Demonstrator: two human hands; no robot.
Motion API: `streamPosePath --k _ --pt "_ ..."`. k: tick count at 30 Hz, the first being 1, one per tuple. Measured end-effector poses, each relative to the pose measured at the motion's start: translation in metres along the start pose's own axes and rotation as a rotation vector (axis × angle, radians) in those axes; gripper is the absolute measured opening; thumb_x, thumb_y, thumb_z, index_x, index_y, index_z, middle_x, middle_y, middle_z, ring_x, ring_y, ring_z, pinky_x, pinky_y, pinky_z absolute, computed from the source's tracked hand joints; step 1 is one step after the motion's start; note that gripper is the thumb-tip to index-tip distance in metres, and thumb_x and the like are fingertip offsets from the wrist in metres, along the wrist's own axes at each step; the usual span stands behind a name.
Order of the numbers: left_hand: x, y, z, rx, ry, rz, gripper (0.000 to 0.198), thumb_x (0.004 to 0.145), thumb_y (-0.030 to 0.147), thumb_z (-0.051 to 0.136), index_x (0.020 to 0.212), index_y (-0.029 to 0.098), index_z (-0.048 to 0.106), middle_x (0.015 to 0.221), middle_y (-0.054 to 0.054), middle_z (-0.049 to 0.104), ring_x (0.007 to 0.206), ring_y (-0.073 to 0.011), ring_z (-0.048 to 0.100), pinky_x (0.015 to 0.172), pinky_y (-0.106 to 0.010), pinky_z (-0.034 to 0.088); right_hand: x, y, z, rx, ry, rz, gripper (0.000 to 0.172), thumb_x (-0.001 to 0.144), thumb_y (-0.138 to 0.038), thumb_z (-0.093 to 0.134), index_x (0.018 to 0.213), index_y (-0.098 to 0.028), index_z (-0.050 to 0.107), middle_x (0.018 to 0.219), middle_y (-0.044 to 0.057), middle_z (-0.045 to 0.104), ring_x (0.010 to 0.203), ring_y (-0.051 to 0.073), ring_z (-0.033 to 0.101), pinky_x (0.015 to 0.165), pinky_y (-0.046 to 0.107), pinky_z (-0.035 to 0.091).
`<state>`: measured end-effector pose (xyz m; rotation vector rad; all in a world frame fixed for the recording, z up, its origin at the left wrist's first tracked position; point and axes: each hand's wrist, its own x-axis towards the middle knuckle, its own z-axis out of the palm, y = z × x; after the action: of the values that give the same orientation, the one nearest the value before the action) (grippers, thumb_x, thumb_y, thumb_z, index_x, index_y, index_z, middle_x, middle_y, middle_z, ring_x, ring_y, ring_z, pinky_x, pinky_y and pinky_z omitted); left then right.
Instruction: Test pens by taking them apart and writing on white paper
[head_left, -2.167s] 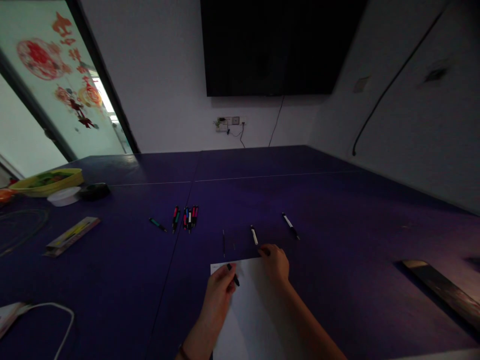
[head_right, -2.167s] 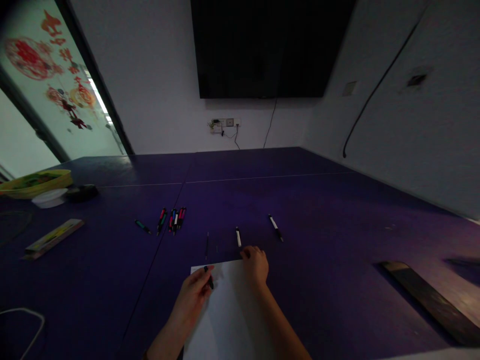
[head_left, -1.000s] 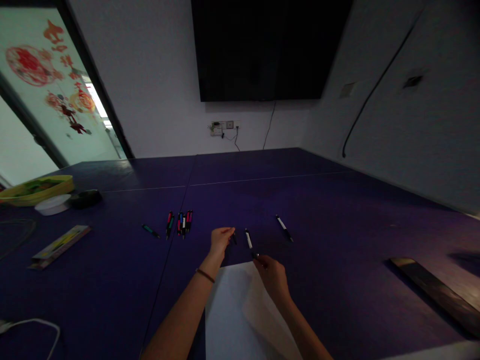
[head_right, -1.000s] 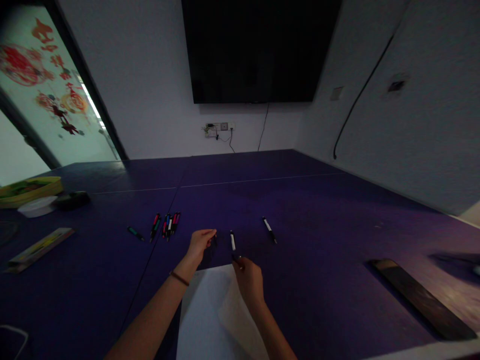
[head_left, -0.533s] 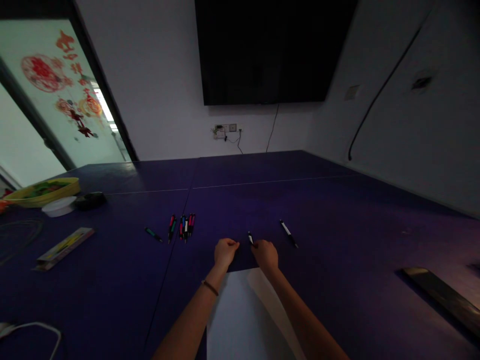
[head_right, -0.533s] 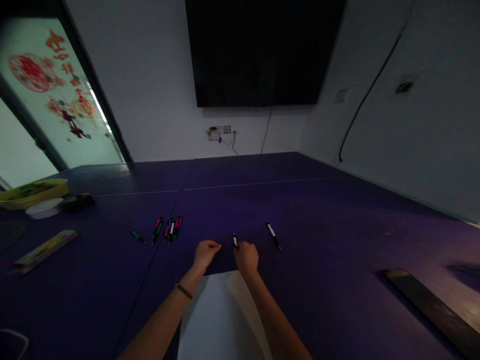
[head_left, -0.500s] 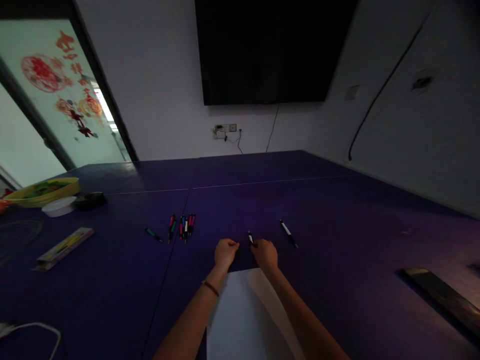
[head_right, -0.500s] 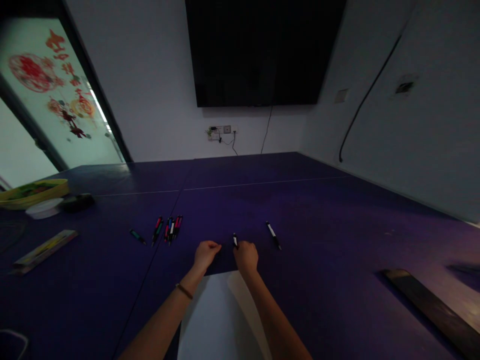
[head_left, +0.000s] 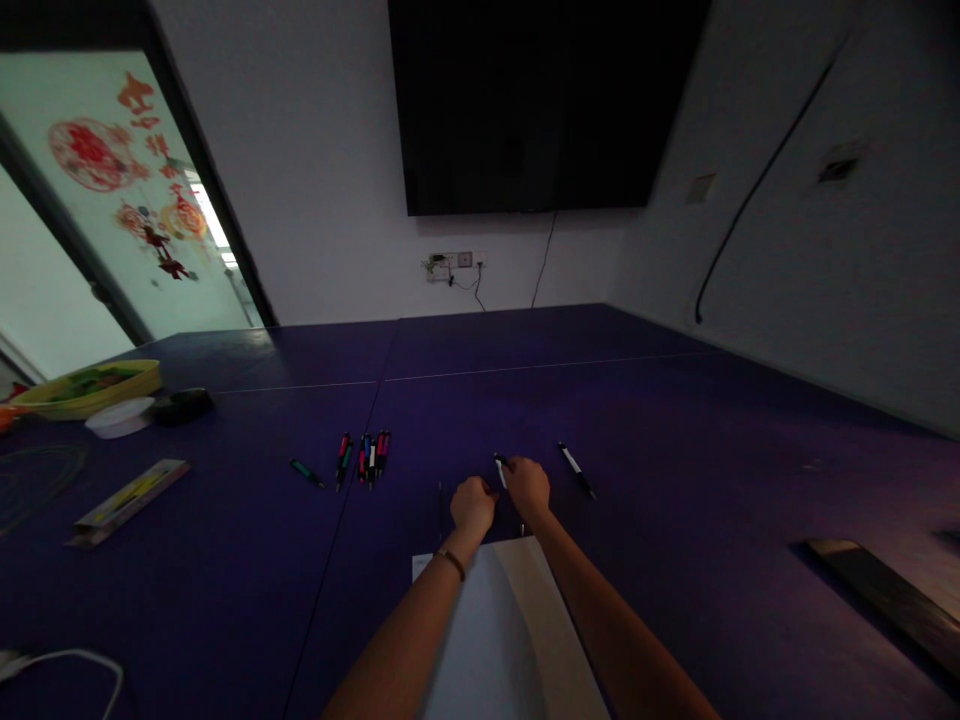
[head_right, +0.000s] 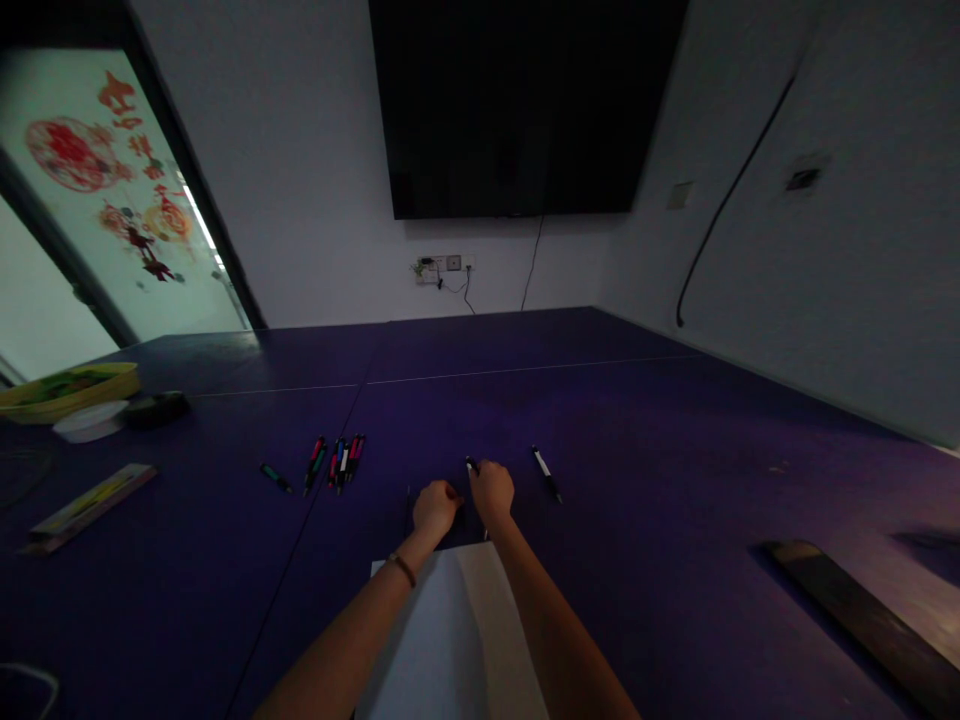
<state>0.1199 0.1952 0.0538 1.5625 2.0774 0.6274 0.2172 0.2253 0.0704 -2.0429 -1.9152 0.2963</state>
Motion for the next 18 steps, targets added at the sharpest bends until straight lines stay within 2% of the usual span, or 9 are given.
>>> streamPosePath --k 5,8,11,13,15,18 --pt "0.013 0.007 0.007 0.022 0.013 0.05 0.014 0.072 0.029 0.057 0.076 0.019 0.064 0.081 -0.01 0.066 0.08 -0.021 0.061 0.063 -0.026 0.039 -0.042 0.012 -0.007 0.031 0.001 0.003 0.029 0.081 -0.036 0.041 0.086 -0.021 0.066 0.078 0.006 0.068 0.075 0.018 0.061 0.058 0.024 0.037" --pt "0.016 0.009 0.011 0.039 0.047 0.08 0.012 0.071 0.028 0.057 0.074 0.018 0.063 0.079 -0.01 0.065 0.081 -0.021 0.06 0.066 -0.027 0.039 -0.074 0.018 -0.001 -0.005 0.036 -0.038 0.026 0.081 -0.033 0.042 0.08 -0.022 0.065 0.077 0.006 0.068 0.075 0.019 0.059 0.058 0.026 0.036" --pt "0.015 0.011 0.007 0.051 0.091 0.136 0.012 0.069 0.027 0.06 0.072 0.016 0.063 0.083 -0.011 0.063 0.085 -0.0221 0.057 0.071 -0.029 0.038 -0.091 0.016 0.006 -0.108 0.096 -0.082 0.026 0.081 -0.028 0.042 0.073 -0.018 0.064 0.075 0.008 0.067 0.076 0.021 0.057 0.061 0.028 0.036" --pt "0.014 0.013 -0.006 0.047 0.129 0.177 0.016 0.071 0.03 0.059 0.076 0.015 0.063 0.086 -0.012 0.062 0.087 -0.0228 0.055 0.073 -0.03 0.038 -0.092 0.012 0.01 -0.166 0.141 -0.123 0.026 0.081 -0.024 0.041 0.072 -0.016 0.064 0.075 0.011 0.066 0.076 0.021 0.056 0.065 0.029 0.036" --pt "0.008 0.014 -0.026 0.035 0.18 0.215 0.022 0.075 0.033 0.054 0.084 0.015 0.062 0.089 -0.011 0.061 0.09 -0.0221 0.053 0.076 -0.03 0.037 -0.09 0.008 0.012 -0.205 0.158 -0.17 0.025 0.08 -0.021 0.041 0.072 -0.014 0.064 0.075 0.012 0.066 0.077 0.022 0.056 0.068 0.03 0.036" --pt "-0.021 0.005 -0.061 -0.044 0.307 0.315 0.021 0.079 0.033 0.048 0.088 0.018 0.06 0.089 -0.007 0.061 0.087 -0.019 0.053 0.077 -0.029 0.037 -0.086 0.005 0.018 -0.237 0.151 -0.215 0.024 0.079 -0.018 0.042 0.072 -0.013 0.065 0.074 0.013 0.065 0.077 0.022 0.055 0.069 0.031 0.035"
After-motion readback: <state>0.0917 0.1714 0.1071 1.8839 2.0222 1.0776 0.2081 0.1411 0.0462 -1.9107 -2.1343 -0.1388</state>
